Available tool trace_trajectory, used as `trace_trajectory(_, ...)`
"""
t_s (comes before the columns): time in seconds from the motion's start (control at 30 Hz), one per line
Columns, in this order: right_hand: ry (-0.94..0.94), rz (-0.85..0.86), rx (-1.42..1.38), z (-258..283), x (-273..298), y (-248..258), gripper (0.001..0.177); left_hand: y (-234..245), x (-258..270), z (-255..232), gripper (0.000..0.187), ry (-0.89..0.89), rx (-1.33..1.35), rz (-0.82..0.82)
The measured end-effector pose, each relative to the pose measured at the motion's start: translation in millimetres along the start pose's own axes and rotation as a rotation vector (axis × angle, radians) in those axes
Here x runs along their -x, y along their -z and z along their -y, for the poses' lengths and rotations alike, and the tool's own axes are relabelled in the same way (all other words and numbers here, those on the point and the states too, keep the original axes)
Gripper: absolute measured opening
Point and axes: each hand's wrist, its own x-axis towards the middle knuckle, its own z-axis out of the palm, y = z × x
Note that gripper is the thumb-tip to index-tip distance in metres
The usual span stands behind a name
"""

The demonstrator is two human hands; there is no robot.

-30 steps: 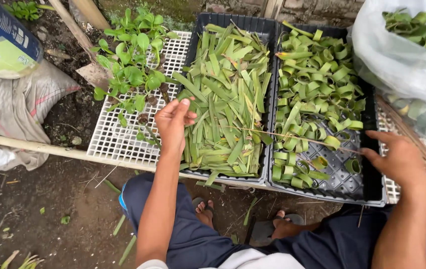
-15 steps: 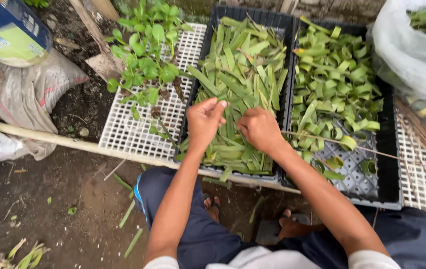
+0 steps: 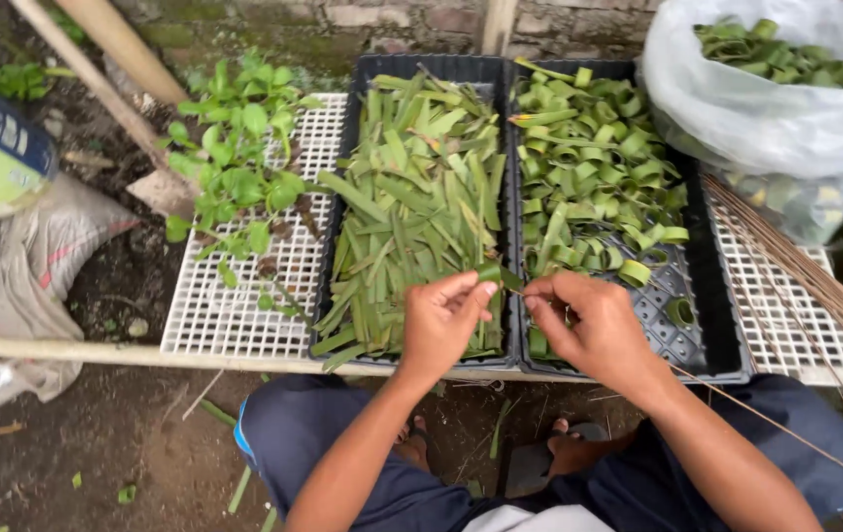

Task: Folding green leaves and pinning them with thin sticks to create small containers.

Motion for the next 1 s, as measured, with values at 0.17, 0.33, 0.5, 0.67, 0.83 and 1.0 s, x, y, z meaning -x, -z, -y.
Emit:
trace_trajectory(0.17,-0.010,-0.144,-0.059,-6.2,10.5,19.7,0.008,-31.7,-7.5,-12.0,0.014,-0.085,0.055,0.067)
trace_trajectory(0.33,-0.013,-0.197,-0.103,-8.1,17.4,35.1,0.008,-51.5,-5.8,-8.1,0.016,-0.073,0.151,0.067)
trace_trajectory(0.5,0.010,-0.242,-0.059,-18.0,28.2,28.5,0.005,-56.1,-3.2,0.4,0.019,-0.097,0.112,0.127)
trace_trajectory(0.67,0.013,-0.283,-0.052,-18.8,29.6,20.5,0.006,-59.9,-0.5,-4.7,0.019,-0.182,0.062,0.090)
trace_trajectory(0.83,0.039,-0.284,0.027,-21.8,38.5,16.5,0.003,-67.8,4.3,-12.3,0.012,-0.376,-0.088,-0.018)
trace_trajectory(1.0,0.039,-0.311,0.045,-20.5,40.0,14.2,0.008,-68.4,4.3,-4.9,0.028,-0.502,-0.057,0.013)
